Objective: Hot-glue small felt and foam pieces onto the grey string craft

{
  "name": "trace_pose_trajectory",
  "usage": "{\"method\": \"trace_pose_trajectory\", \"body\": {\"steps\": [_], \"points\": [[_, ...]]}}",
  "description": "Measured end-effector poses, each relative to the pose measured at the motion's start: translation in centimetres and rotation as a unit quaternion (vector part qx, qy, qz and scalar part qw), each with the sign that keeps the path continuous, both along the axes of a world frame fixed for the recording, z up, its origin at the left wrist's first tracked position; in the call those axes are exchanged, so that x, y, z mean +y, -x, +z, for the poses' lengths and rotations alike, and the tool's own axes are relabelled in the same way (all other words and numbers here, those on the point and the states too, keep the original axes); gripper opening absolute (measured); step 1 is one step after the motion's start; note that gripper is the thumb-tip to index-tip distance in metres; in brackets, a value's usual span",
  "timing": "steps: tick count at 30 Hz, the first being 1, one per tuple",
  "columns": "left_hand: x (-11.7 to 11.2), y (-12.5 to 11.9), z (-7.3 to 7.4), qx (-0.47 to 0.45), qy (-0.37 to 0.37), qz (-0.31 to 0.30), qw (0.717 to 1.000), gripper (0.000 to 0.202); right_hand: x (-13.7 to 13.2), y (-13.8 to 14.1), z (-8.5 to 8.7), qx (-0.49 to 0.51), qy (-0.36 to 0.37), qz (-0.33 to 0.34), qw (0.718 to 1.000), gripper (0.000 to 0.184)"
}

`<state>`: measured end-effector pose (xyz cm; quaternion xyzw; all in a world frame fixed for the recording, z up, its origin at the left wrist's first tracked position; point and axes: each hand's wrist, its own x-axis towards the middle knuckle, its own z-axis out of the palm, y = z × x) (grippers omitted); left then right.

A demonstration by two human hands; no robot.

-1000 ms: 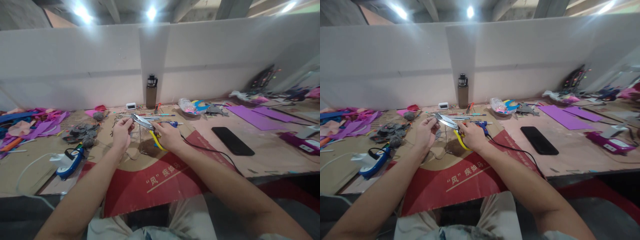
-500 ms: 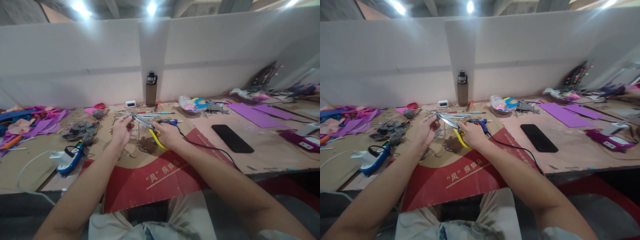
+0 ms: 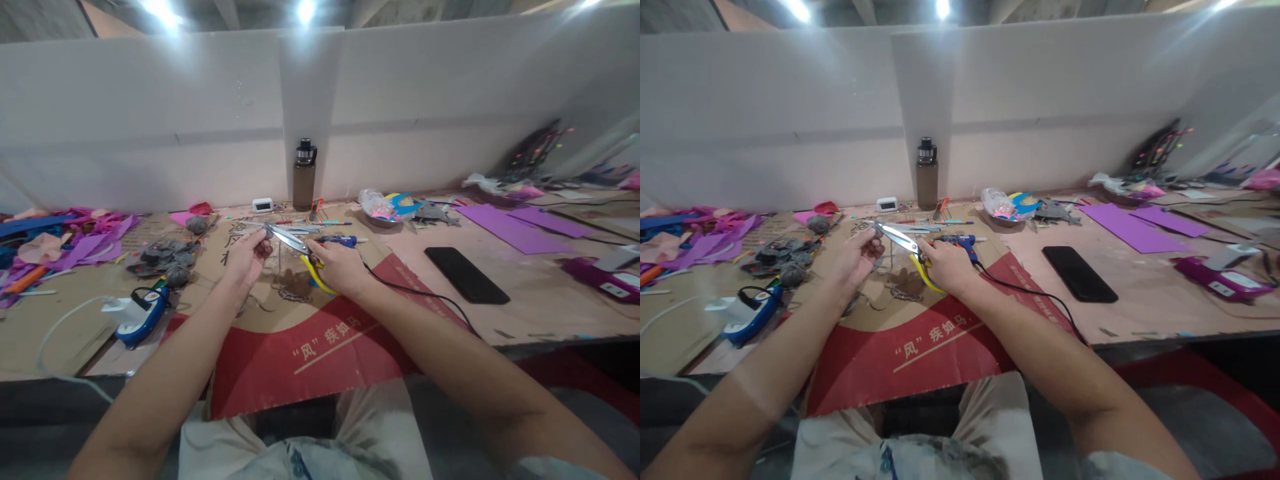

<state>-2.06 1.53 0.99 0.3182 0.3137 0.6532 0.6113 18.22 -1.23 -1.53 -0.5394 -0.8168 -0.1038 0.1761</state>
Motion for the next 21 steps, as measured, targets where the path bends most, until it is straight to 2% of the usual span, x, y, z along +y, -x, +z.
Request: {"method": "trace_pose_trajectory", "body": {"steps": [6,13,16,21], "points": [[0.3,0.3,-0.3,0.002,0.020,-0.010,1.000,0.004,0.0,-0.1,0.0,-0.021,-0.016,-0.003,1.000,0.042],[0.8,0.6,-0.8,0.046,0.024,-0.016,0.999,0.004,-0.1,-0.1,0.1,0.007,0.006,-0.001,1.000,0.038],[1.3,1.0,-1.1,0.067,0.011,0.017,0.998,0.009,-0.3,0.1,0.4,0.056,0.046,0.006,0.997,0.036],[2.1,2.6,-0.8,0.065,-0.010,0.116,0.991,0.014,-0.7,0.1,0.9,0.102,0.144,0.053,0.983,0.035]]}}
